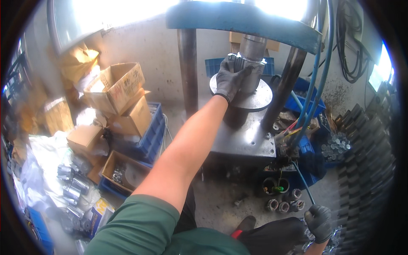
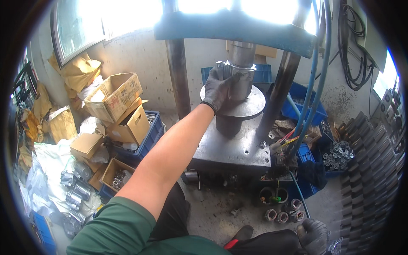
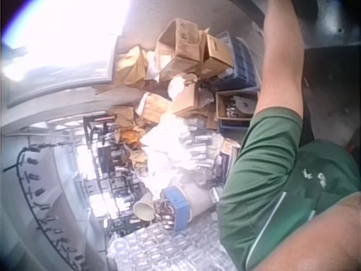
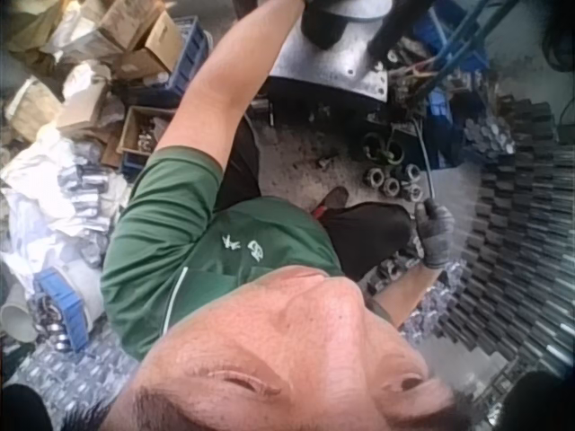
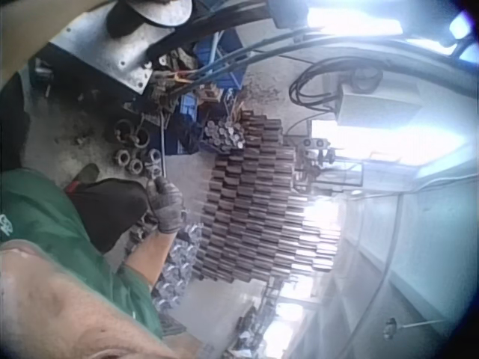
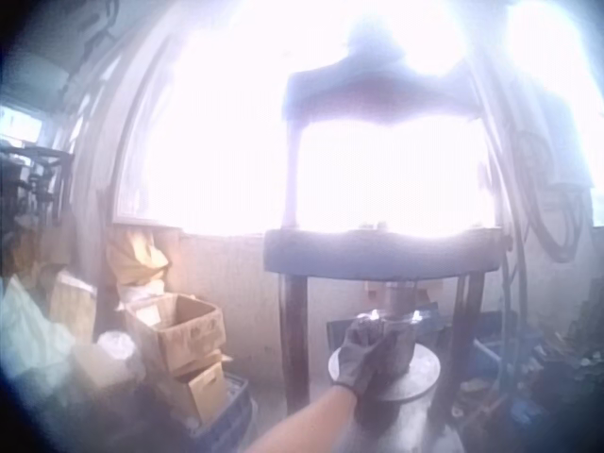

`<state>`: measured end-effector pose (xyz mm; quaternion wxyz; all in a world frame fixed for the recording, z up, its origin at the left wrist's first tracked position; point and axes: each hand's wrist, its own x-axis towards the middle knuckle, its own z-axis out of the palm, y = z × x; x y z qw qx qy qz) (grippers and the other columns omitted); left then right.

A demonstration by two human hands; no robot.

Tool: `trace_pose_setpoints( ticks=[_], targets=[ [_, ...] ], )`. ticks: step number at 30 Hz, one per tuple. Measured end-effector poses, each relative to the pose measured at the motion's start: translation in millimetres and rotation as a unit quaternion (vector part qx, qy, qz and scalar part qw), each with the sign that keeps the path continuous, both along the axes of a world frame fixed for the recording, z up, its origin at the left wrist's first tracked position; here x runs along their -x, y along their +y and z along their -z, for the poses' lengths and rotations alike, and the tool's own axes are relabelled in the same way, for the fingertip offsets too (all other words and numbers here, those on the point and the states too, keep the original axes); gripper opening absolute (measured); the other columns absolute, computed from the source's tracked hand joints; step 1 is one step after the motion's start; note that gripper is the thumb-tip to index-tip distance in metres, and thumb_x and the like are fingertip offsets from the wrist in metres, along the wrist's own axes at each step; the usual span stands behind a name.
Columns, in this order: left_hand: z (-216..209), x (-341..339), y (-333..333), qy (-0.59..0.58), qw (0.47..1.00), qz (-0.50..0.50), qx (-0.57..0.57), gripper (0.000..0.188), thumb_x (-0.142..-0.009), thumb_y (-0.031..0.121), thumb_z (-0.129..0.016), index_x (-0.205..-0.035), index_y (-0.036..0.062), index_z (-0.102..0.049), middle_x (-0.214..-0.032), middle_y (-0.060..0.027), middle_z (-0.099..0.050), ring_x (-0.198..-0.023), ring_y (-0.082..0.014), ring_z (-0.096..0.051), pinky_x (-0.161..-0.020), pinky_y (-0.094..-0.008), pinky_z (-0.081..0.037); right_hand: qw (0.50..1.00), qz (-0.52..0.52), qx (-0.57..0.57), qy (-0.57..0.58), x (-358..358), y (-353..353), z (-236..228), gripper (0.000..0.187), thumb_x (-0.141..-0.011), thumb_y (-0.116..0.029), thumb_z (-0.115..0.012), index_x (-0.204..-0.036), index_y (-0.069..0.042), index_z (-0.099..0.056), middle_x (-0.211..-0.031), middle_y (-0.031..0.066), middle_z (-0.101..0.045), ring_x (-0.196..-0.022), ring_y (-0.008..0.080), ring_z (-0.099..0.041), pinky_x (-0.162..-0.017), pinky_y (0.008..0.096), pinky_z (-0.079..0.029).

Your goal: Assembling an electric motor by inserting a stator into a housing and using a press machine.

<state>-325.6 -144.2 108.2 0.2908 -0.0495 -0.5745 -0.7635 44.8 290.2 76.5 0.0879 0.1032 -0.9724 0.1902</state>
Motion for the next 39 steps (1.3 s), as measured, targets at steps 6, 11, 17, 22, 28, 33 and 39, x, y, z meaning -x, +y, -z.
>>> trace_pose_setpoints(
  ticks=[6,11,17,22,28,33,39],
  targets=[
    [1,3,1,-0.013,1.000,0.005,0.012,0.096,-0.074,0.019,-0.097,-0.149,0.0065,-0.040,-0.134,-0.0110,-0.060,-0.122,-0.0219,-0.061,-0.103,-0.0339,-0.054,0.999,-0.023,-0.014,-0.026,7,8,-10,0.012,-0.076,-0.010,-0.067,-0.078,0.002,-0.069,-0.071,0.0236,-0.063,-0.064,0.0394,-0.063,-0.063,0.0449,-0.050],
    [8,14,0,0.039,0.999,0.035,0.014,0.103,-0.075,0.022,-0.096,-0.153,0.0073,-0.029,-0.136,-0.0137,-0.056,-0.124,-0.0246,-0.060,-0.103,-0.0357,-0.056,0.999,-0.026,0.037,-0.013,19,1,-35,0.022,-0.079,0.000,-0.064,-0.098,0.004,-0.075,-0.086,0.0244,-0.071,-0.077,0.0366,-0.072,-0.073,0.0406,-0.056],
    [-6,-8,5,0.031,0.999,0.032,0.020,0.112,-0.070,0.029,-0.099,-0.153,0.0077,-0.027,-0.136,-0.0145,-0.055,-0.125,-0.0251,-0.060,-0.103,-0.0368,-0.056,0.999,-0.012,0.013,-0.044,29,2,-42,0.022,-0.079,-0.001,-0.064,-0.097,0.001,-0.076,-0.090,0.0228,-0.074,-0.081,0.0357,-0.074,-0.075,0.0396,-0.057],
    [-6,-9,0,0.018,0.999,0.021,0.045,0.111,-0.071,0.033,-0.098,-0.153,0.0080,-0.027,-0.136,-0.0154,-0.056,-0.125,-0.0251,-0.060,-0.103,-0.0355,-0.055,0.993,-0.040,-0.039,-0.104,14,14,-19,0.019,-0.079,-0.004,-0.066,-0.094,-0.001,-0.077,-0.084,0.0198,-0.074,-0.080,0.0350,-0.075,-0.075,0.0405,-0.059],
    [-11,-17,2,-0.014,0.997,-0.013,0.079,0.111,-0.070,0.039,-0.097,-0.153,0.0057,-0.031,-0.136,-0.0164,-0.058,-0.123,-0.0249,-0.062,-0.105,-0.0337,-0.054,0.998,0.008,0.044,-0.045,24,14,-25,0.013,-0.086,-0.004,-0.069,-0.097,-0.001,-0.075,-0.079,0.0178,-0.071,-0.073,0.0323,-0.070,-0.071,0.0429,-0.055],
    [-14,-22,5,-0.035,0.995,-0.014,0.096,0.110,-0.070,0.038,-0.097,-0.153,0.0057,-0.032,-0.133,-0.0162,-0.061,-0.121,-0.0251,-0.064,-0.102,-0.0344,-0.055,0.940,0.043,0.049,0.334,137,20,-61,0.008,-0.100,-0.006,-0.060,-0.100,0.001,-0.064,-0.093,0.0182,-0.065,-0.084,0.0224,-0.066,-0.076,0.0390,-0.051],
    [-11,-15,6,-0.024,0.996,-0.014,0.085,0.111,-0.069,0.039,-0.097,-0.153,0.0058,-0.033,-0.133,-0.0163,-0.061,-0.119,-0.0252,-0.065,-0.096,-0.0358,-0.059,0.942,0.061,0.178,0.277,198,18,-98,0.019,-0.102,-0.012,-0.059,-0.112,0.002,-0.068,-0.102,0.0162,-0.072,-0.091,0.0321,-0.069,-0.086,0.0421,-0.053]
  ],
)
